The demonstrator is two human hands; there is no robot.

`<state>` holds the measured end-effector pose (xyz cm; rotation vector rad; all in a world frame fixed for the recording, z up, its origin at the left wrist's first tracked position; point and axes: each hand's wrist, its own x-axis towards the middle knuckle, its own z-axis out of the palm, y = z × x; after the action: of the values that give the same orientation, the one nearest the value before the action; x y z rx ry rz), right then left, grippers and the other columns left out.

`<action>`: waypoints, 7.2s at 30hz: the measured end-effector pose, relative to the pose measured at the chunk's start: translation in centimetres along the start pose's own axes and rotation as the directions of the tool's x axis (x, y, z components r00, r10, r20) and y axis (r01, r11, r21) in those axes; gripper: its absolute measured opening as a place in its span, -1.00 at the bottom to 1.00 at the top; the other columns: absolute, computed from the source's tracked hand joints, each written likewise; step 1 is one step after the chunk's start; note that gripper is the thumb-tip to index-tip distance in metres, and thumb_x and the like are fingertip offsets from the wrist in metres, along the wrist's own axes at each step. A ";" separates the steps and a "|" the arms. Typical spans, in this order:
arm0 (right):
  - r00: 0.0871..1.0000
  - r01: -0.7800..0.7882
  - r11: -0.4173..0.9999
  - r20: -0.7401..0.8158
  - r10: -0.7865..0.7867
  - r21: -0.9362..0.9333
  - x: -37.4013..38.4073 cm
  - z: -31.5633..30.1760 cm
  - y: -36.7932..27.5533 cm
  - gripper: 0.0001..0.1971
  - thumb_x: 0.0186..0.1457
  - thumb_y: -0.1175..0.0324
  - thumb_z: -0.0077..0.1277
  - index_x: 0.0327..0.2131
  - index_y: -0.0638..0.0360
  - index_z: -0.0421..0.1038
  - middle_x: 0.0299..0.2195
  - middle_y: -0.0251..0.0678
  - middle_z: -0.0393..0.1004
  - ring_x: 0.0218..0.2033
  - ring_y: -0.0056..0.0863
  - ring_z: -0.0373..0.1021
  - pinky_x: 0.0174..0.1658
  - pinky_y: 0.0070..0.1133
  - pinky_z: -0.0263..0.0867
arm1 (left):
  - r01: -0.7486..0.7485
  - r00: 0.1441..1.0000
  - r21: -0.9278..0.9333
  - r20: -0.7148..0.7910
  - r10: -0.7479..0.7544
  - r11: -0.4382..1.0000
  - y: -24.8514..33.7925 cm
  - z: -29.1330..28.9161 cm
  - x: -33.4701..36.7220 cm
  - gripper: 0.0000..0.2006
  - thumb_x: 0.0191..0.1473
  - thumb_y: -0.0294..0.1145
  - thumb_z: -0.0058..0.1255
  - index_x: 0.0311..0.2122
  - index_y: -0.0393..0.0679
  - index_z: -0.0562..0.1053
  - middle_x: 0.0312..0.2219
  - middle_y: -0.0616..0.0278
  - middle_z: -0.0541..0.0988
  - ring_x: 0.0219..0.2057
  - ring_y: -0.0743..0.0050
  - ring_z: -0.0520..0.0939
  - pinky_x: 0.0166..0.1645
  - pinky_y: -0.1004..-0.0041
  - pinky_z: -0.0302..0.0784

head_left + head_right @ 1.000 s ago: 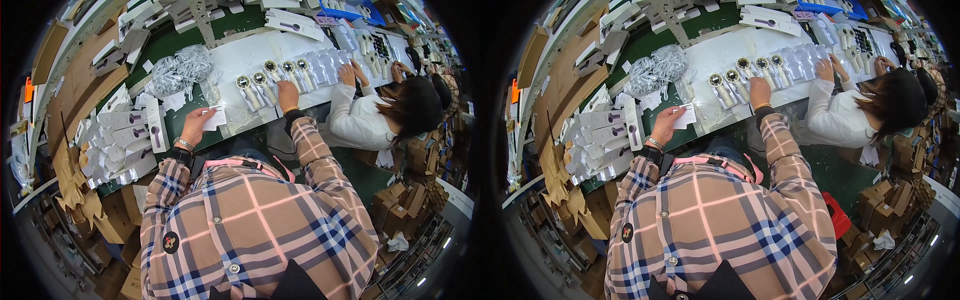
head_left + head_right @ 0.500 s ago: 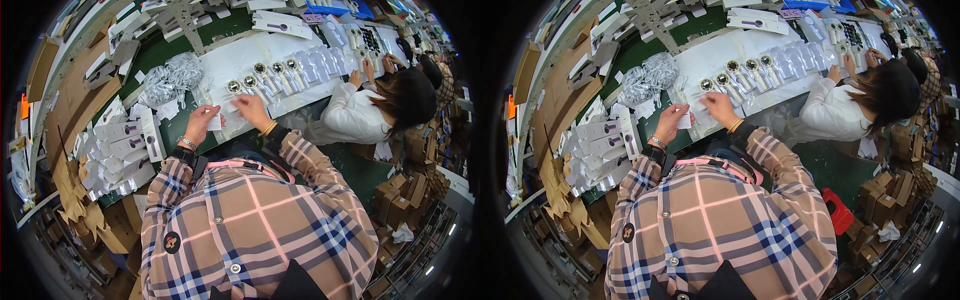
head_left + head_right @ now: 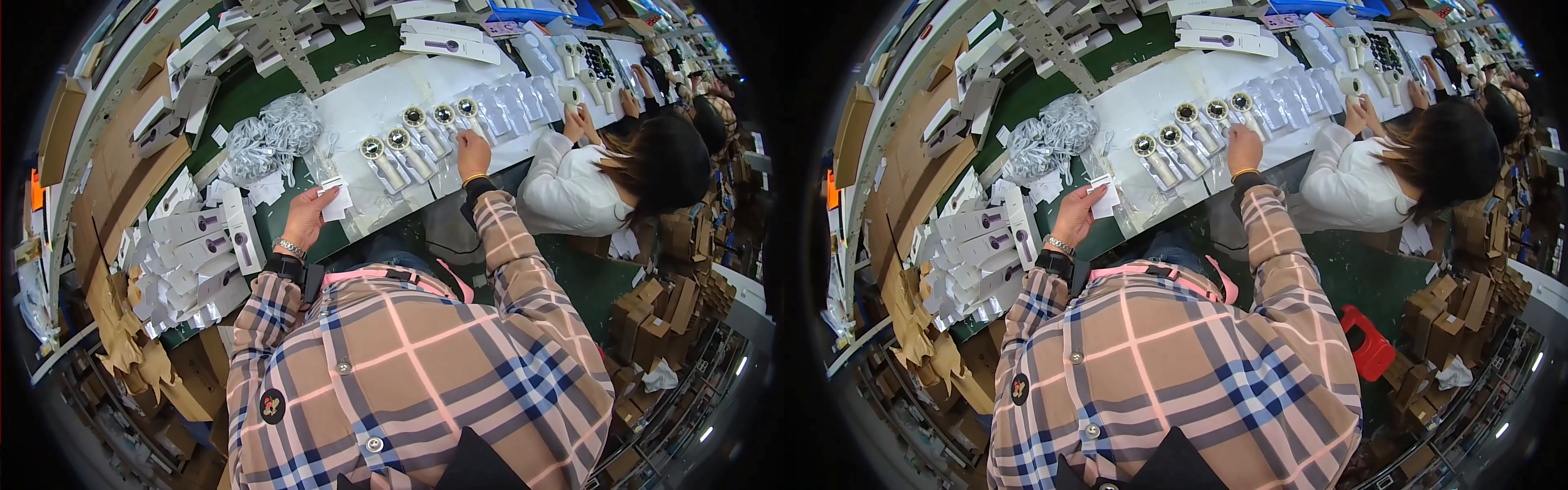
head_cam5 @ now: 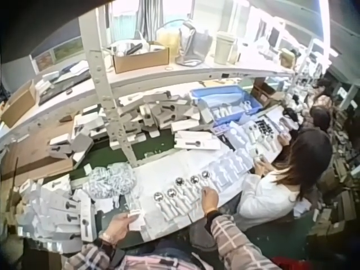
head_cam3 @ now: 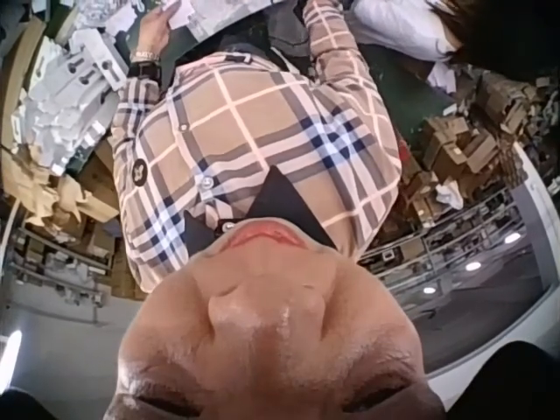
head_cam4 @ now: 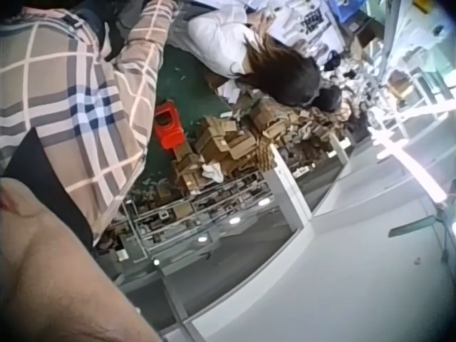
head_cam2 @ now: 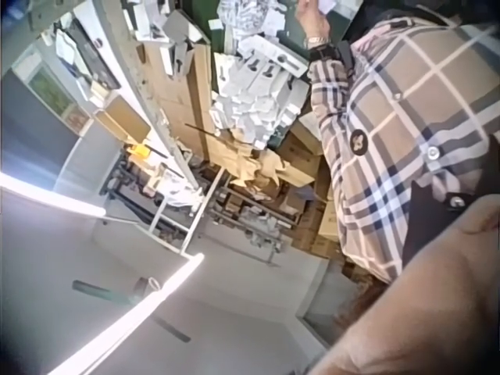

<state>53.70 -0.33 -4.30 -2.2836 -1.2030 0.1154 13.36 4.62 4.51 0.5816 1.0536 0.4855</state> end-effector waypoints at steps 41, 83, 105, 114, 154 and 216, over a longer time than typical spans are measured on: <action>0.995 0.069 0.996 0.069 -0.065 -0.057 3.9 -0.8 5.8 -0.80 0.14 0.29 0.12 -0.20 0.10 0.62 -0.36 -0.05 0.59 -0.28 0.01 0.52 -0.17 -0.21 0.43 | -0.065 0.957 0.029 -0.281 0.070 0.997 0.1 -8.5 2.4 -0.62 0.27 -0.34 0.11 0.14 -0.24 0.41 -0.01 0.11 0.59 -0.07 0.34 0.65 0.02 0.34 0.60; 0.962 0.098 0.994 0.250 -0.105 0.043 -4.2 1.8 -3.1 -0.77 -0.01 0.28 0.13 -0.49 0.30 0.52 -0.31 0.04 0.44 -0.33 0.09 0.45 -0.24 -0.15 0.38 | 0.002 0.956 0.894 -0.132 0.261 0.448 -6.7 -0.4 11.8 -0.51 -0.01 -0.37 0.19 -0.08 -0.56 0.37 -0.38 -0.22 0.67 -0.50 -0.02 0.75 -0.36 0.17 0.71; 0.773 0.109 0.952 0.578 -0.263 0.287 -13.8 -3.6 -8.4 -0.78 0.20 0.30 0.19 -0.23 0.28 0.61 -0.56 -0.34 0.56 -0.54 -0.61 0.45 -0.43 -0.57 0.35 | -0.105 0.474 0.858 -0.401 0.784 0.503 15.5 -27.8 15.8 -0.59 -0.06 -0.15 0.29 -0.24 -0.32 0.59 -0.38 -0.17 0.66 -0.26 -0.11 0.70 -0.12 0.10 0.61; 0.763 -0.301 0.944 0.628 0.154 0.133 -21.0 -8.5 -7.4 -0.85 0.18 0.43 0.19 -0.21 0.28 0.61 -0.46 -0.26 0.60 -0.46 -0.64 0.48 -0.32 -0.62 0.40 | 0.100 0.294 0.876 -0.479 0.827 0.471 18.1 -35.5 24.4 -0.59 -0.01 -0.32 0.22 -0.06 -0.31 0.51 -0.20 -0.23 0.63 -0.13 -0.23 0.62 0.04 0.11 0.55; 0.154 0.949 0.279 0.559 -0.815 0.145 -9.9 1.9 -18.6 -0.20 -0.09 0.35 0.31 0.28 -0.07 0.25 0.29 -0.19 0.27 0.31 -0.12 0.18 0.32 -0.16 0.12 | -0.081 0.877 0.959 -0.062 0.476 0.273 0.4 -13.3 -10.8 -0.14 -0.25 -0.13 0.51 0.12 -0.31 0.32 -0.10 -0.16 0.56 -0.05 -0.15 0.60 0.05 0.16 0.52; 0.635 0.659 0.750 0.579 -0.511 -0.060 0.1 14.5 -24.9 -0.76 0.13 0.43 -0.04 -0.13 0.14 0.51 -0.07 -0.03 0.41 -0.16 -0.03 0.51 -0.07 -0.16 0.47 | -0.030 0.866 1.000 0.031 0.499 -0.011 -5.0 -11.9 -4.0 -0.14 -0.29 -0.36 0.46 0.19 -0.06 0.27 0.00 0.08 0.44 0.00 -0.09 0.56 0.09 0.07 0.51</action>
<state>30.80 17.09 -3.90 -1.9767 -2.3518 0.3769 1.38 0.91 -0.58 2.1627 1.5776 0.0535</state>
